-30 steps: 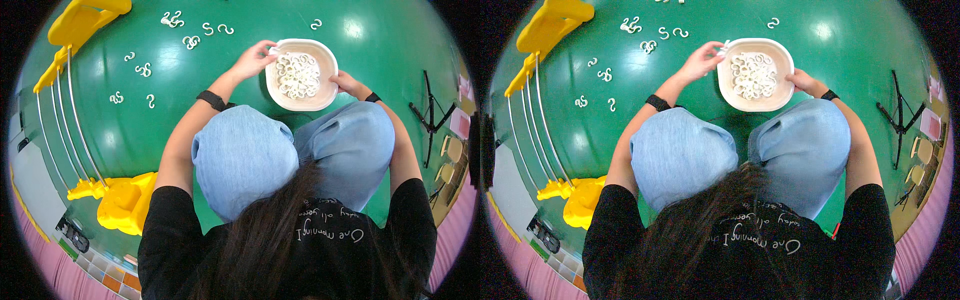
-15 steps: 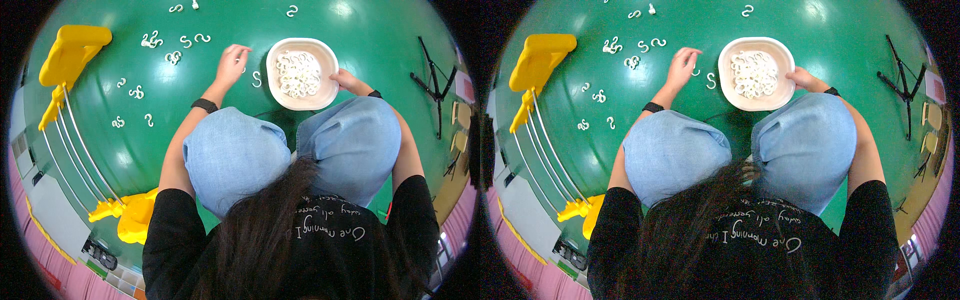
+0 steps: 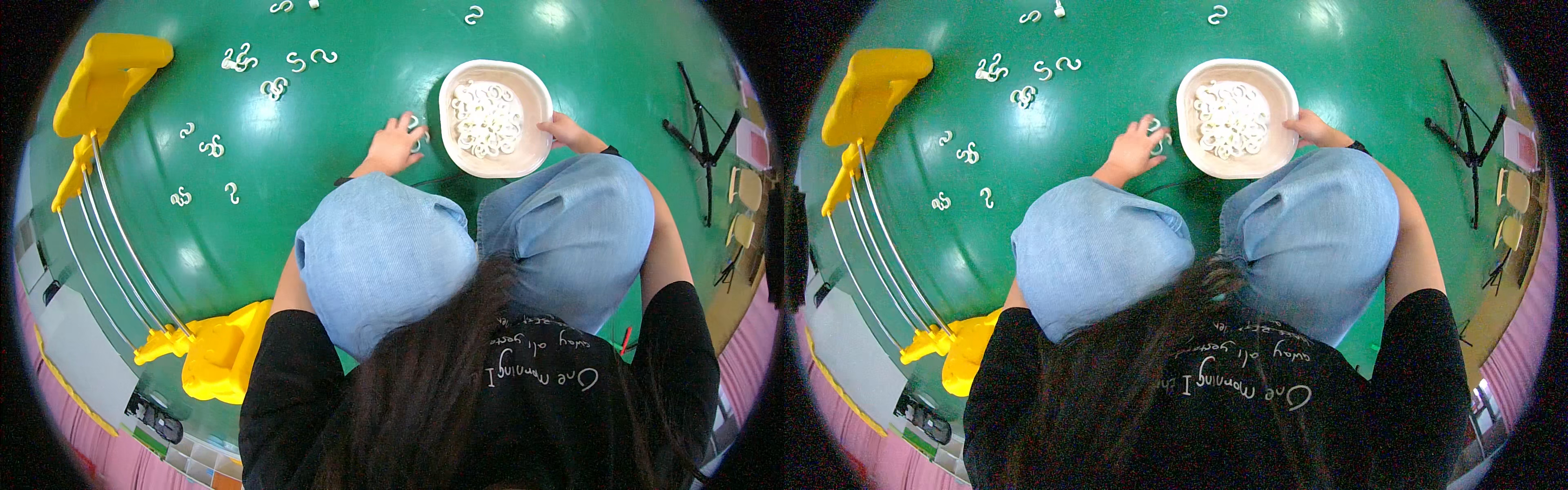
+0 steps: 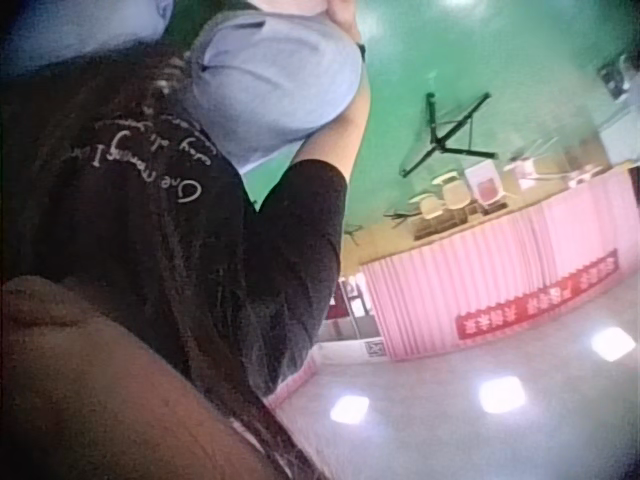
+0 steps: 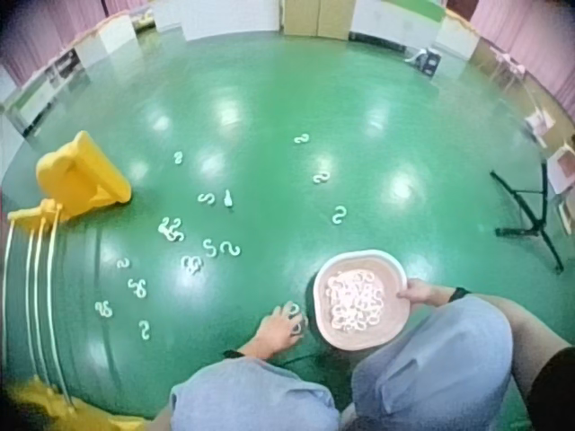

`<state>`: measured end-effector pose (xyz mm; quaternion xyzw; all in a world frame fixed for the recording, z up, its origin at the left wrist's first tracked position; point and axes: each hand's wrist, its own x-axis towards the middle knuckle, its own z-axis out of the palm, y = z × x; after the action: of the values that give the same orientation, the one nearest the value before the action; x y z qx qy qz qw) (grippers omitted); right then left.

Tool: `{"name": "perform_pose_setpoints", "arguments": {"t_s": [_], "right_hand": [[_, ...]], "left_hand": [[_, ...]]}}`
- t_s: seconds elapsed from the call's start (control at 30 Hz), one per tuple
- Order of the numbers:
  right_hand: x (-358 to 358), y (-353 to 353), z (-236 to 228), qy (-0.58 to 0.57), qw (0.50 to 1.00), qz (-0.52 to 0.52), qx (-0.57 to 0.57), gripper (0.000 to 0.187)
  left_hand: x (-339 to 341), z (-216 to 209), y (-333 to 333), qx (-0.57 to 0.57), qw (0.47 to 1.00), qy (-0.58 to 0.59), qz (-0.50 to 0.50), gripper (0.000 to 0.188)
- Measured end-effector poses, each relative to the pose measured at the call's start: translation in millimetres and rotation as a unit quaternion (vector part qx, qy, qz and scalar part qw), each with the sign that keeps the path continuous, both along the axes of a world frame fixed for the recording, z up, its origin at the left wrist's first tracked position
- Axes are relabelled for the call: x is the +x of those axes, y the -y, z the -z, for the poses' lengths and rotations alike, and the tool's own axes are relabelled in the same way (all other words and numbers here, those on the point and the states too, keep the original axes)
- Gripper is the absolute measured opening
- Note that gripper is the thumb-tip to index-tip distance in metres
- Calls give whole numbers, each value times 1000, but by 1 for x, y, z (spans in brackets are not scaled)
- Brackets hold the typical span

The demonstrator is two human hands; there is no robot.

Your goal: The person picks up white S-hooks from the green floor by hand and places them into a small white bowl.

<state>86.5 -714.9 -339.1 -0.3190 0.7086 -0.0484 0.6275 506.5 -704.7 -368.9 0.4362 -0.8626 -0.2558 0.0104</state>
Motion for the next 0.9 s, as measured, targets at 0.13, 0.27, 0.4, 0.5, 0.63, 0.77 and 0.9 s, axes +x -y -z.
{"name": "perform_pose_setpoints", "arguments": {"t_s": [0.13,0.27,0.4,0.5,0.63,0.77,0.9], "right_hand": [[-12,0,5,-32,999,-43,9,42],[-11,-4,5,-19,1000,-25,2,44],[-4,-6,4,-4,1000,-12,-4,45],[-6,-6,5,-4,1000,-12,0,45],[-2,-8,4,1,1000,-7,3,48],[-5,-7,-1,-32,999,-21,7,48],[-14,-9,5,8,999,-31,-14,46]], "left_hand": [[-13,10,-4,-4,992,-8,126,53],[-6,10,1,24,987,-5,158,54],[19,10,21,88,994,-33,48,49],[21,-10,55,84,981,-130,-119,47],[-14,-70,90,35,961,-257,-94,49],[-54,-111,93,120,917,-379,39,55],[-59,-98,80,198,921,-327,78,69]]}}
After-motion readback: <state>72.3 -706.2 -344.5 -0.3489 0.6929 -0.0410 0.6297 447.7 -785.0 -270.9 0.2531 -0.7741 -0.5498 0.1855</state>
